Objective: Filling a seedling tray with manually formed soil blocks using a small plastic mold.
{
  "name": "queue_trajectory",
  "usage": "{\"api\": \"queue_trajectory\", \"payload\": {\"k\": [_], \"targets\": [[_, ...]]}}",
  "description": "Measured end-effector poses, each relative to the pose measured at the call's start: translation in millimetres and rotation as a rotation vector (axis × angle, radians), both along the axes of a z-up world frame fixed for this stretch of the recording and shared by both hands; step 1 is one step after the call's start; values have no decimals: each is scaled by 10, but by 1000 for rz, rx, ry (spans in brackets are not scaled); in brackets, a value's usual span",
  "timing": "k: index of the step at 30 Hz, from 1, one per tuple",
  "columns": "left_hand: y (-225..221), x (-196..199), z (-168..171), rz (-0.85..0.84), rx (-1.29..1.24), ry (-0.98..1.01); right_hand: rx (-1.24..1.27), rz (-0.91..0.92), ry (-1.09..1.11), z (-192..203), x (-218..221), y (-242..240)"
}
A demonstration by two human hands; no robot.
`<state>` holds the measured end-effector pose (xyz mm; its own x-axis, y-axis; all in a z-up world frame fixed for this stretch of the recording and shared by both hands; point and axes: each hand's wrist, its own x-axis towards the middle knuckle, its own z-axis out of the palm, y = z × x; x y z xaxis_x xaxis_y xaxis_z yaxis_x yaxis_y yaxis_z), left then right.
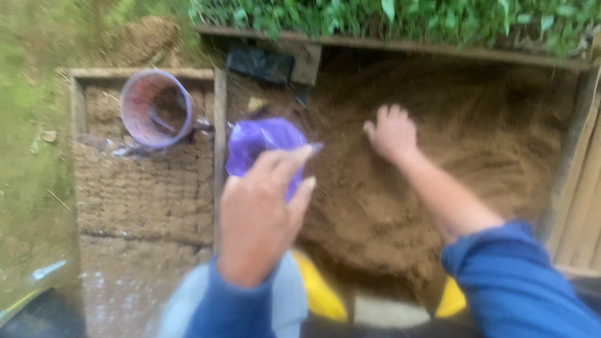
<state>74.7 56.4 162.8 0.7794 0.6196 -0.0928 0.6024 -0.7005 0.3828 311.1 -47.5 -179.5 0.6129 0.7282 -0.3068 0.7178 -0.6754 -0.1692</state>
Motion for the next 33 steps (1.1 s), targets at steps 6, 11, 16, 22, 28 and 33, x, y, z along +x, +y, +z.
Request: {"api": "queue_trajectory", "payload": {"k": [6,11,16,22,28,33], "targets": [[13,20,-118,-5,14,-1,48,296,-127,-303,-433,-63],[-2,75,-178,25,-113,58,-41,91,522,-239,-569,-143],[-107,101,-332,-4,-53,67,255,-610,1316,290,-617,-357],[-260,148,-574,-127,86,112,685,-1014,1449,205,-522,-540],[-521,257,-880,-243,163,67,904,-984,1577,805,-271,-742],[-774,260,-977,-326,255,28,994,-988,1601,1396,-216,-921]]}}
